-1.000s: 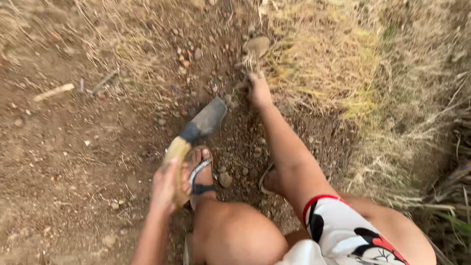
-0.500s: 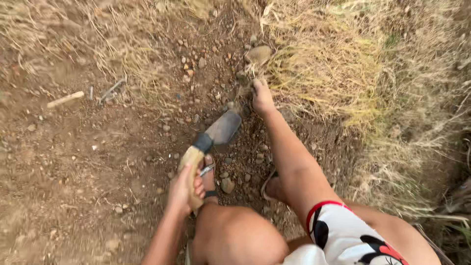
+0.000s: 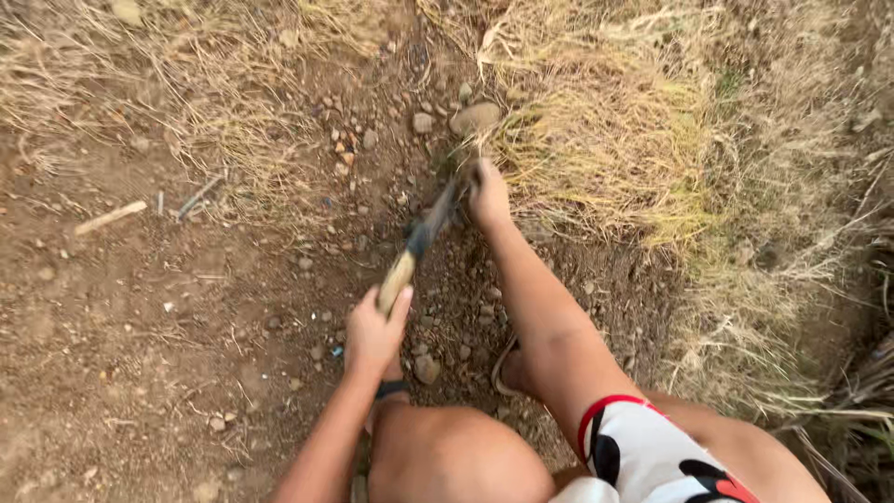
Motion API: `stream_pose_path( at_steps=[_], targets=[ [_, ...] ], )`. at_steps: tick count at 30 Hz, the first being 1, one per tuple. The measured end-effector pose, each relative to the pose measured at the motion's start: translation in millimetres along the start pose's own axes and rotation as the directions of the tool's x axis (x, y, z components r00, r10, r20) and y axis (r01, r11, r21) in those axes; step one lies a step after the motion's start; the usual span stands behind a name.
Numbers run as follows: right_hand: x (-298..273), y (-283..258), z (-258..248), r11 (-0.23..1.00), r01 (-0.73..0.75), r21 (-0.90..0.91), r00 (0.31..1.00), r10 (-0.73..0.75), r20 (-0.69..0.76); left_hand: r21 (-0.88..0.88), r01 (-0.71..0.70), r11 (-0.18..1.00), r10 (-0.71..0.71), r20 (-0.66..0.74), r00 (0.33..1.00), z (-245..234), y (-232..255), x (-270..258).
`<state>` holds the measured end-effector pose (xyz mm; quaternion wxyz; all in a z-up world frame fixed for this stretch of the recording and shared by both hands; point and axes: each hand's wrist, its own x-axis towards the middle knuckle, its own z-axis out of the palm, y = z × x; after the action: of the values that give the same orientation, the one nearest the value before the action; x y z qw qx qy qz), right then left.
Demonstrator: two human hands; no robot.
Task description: The person pulls clumps of dry grass from the soil by hand and uses a small digging tool to loosen the earth around the roots in an outdoor area.
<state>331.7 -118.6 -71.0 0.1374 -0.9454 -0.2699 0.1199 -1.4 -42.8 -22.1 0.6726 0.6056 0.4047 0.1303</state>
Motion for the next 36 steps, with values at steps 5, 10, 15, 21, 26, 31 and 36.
stream_pose_path(
  at_steps=[5, 10, 15, 21, 26, 31, 36],
  targets=[
    [-11, 20, 7, 0.930, -0.277, 0.240, 0.959, 0.283, 0.013, -0.455, 0.603, 0.655, -0.535, 0.283, 0.796, -56, -7, -52],
    [-9, 34, 24, 0.976, -0.026, 0.215, 0.989, 0.056, -0.135, -0.613, 0.638, 0.466, -0.656, 0.245, 0.714, 20, 18, 35],
    [-14, 45, 24, 0.963, -0.041, 0.265, 0.998, 0.053, -0.041, -0.592, 0.575, 0.565, -0.529, 0.274, 0.803, 6, 24, 32],
    [-12, -20, -21, 0.997, 0.070, 0.025, 0.997, -0.071, 0.036, -0.616, 0.670, 0.415, -0.619, 0.348, 0.704, -64, 5, -51],
    [-37, -62, -39, 0.988, 0.062, -0.141, 0.989, -0.042, 0.141, -0.676, 0.594, 0.437, -0.585, 0.289, 0.758, 6, 20, 15],
    [-41, -25, -12, 0.980, 0.017, -0.197, 0.997, 0.000, 0.083, -0.536, 0.540, 0.649, -0.510, 0.220, 0.832, -11, 23, 1],
    [-32, 32, 2, 0.989, 0.056, -0.140, 0.994, -0.042, 0.103, -0.563, 0.672, 0.480, -0.607, 0.339, 0.718, -56, 18, -65]
  ],
)
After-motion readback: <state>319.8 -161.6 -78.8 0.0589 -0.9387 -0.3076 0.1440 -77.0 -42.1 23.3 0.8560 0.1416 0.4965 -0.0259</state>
